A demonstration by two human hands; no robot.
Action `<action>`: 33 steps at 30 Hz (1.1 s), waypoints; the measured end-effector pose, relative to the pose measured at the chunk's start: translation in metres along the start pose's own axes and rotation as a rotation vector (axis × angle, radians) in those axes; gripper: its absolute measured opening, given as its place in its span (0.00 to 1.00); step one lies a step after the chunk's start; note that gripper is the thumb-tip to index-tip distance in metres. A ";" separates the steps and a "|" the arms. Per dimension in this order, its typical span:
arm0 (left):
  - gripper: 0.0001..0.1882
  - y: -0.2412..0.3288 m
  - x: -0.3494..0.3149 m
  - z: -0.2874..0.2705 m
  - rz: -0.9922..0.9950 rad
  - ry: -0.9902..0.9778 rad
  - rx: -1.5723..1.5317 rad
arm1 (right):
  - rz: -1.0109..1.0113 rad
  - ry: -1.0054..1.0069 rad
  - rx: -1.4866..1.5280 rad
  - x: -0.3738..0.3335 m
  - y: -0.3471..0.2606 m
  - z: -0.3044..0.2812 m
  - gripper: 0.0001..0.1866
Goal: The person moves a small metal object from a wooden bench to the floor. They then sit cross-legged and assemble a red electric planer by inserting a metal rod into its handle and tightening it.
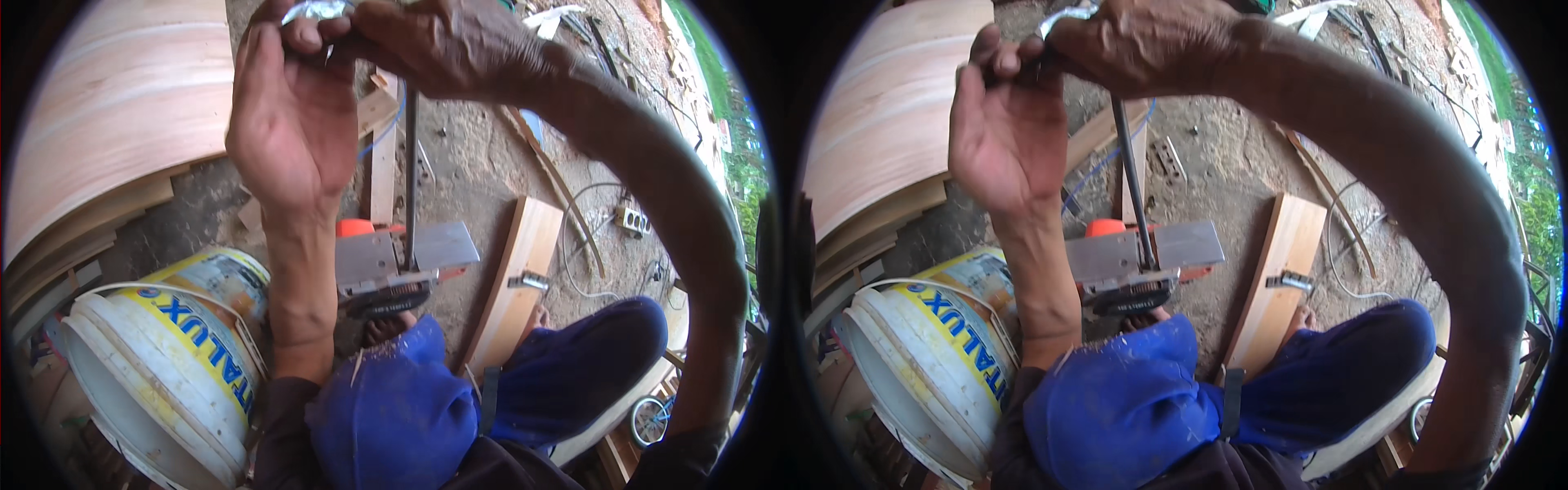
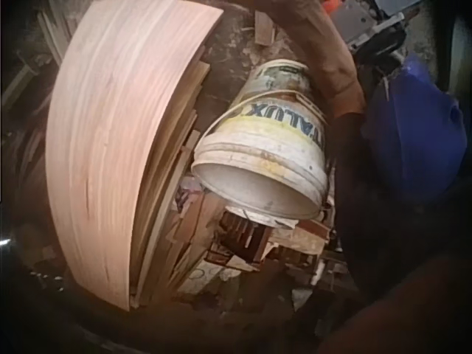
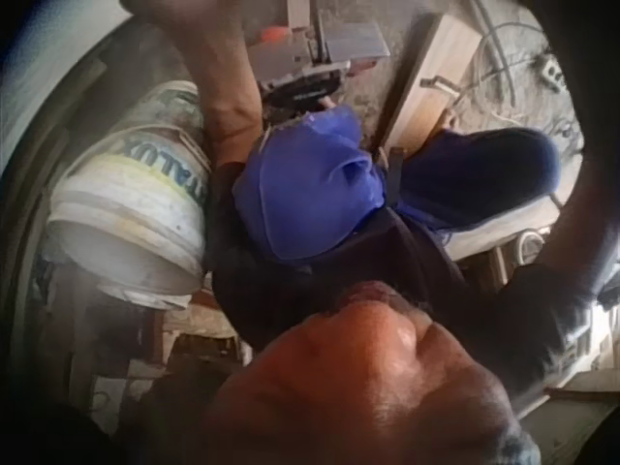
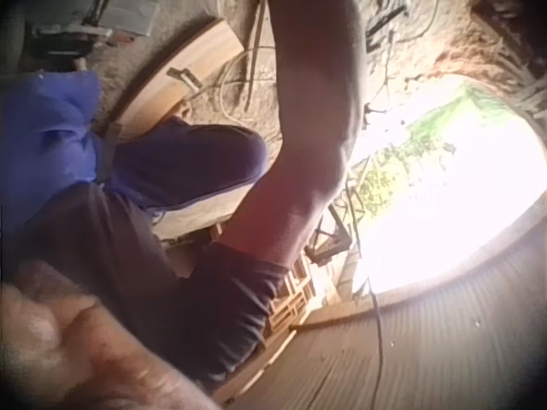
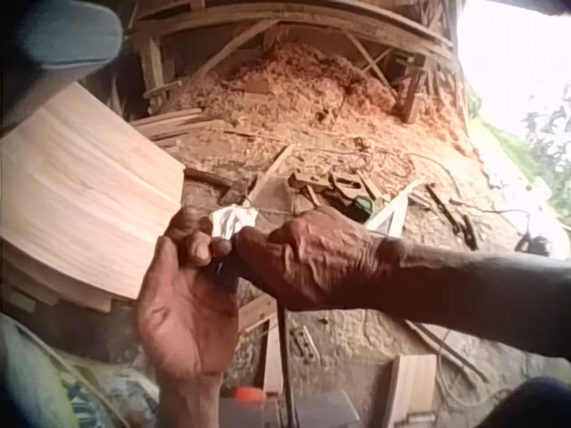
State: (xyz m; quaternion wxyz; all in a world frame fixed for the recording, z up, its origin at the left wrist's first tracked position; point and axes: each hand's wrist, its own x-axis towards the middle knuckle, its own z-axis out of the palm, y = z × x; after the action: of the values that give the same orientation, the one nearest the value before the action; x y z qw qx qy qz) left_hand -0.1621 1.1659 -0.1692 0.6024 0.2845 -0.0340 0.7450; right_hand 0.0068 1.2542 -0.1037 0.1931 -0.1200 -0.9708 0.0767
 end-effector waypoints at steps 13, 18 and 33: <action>0.17 0.002 -0.091 0.030 -0.692 0.014 1.075 | 0.605 0.952 0.969 -0.008 -0.077 0.070 0.18; 0.11 -0.003 -0.094 0.042 -0.631 -0.058 1.341 | 0.776 0.927 1.051 -0.030 -0.104 0.060 0.23; 0.14 -0.019 -0.109 0.046 -0.678 0.008 1.038 | 0.696 0.926 1.635 -0.053 -0.095 0.055 0.11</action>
State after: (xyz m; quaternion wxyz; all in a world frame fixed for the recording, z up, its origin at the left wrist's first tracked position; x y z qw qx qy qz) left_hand -0.1145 1.0577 -0.1872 0.5889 0.5325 0.4274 0.4324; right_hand 0.0133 1.1430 -0.1548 0.5420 -0.2457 -0.3601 0.7184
